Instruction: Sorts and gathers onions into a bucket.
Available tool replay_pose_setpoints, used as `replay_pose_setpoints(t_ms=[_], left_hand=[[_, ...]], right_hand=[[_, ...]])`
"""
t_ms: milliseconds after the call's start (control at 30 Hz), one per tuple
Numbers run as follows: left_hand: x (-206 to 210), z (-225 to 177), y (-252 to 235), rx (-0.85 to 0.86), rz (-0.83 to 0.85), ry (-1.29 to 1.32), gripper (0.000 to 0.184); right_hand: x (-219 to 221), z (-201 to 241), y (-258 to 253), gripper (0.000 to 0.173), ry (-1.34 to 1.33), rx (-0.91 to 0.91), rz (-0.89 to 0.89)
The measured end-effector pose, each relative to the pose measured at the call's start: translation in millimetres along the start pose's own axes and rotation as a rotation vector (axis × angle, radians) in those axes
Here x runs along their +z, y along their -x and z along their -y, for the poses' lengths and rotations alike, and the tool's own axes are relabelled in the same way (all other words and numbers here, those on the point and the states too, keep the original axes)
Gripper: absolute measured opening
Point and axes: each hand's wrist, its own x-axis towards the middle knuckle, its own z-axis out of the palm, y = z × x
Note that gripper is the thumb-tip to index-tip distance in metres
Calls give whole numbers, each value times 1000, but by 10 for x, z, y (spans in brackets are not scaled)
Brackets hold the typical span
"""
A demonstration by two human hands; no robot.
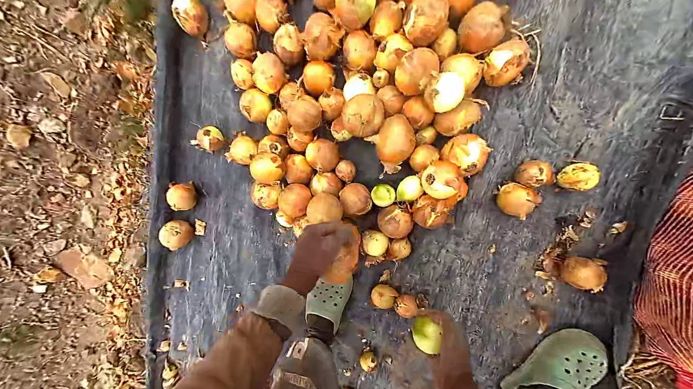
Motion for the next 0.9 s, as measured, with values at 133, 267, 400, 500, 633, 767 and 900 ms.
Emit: replay_pose_setpoints(t_ms=[133,267,400,500,633,767,900], left_hand=[[-89,448,-110,-71,55,-144,46],[337,312,-309,-230,86,-615,97],[493,360,-402,-241,11,-715,94],[472,372,-499,-252,86,-860,99],[340,216,-517,-272,129,-845,93],[266,366,-711,-288,179,-777,101],[144,677,-680,-308,159,-383,92]], right_hand=[[635,1339,8,37,876,-508,140],[1403,1783,-372,84,1540,-435,40],[1556,1690,-555,79,1607,-466,-47],[1312,1681,-525,86,1594,-481,-19],[881,1718,-218,89,1473,-627,-81],[821,1691,-358,91,1515,-610,-85],[1064,1663,-638,92,1553,-586,-33]])
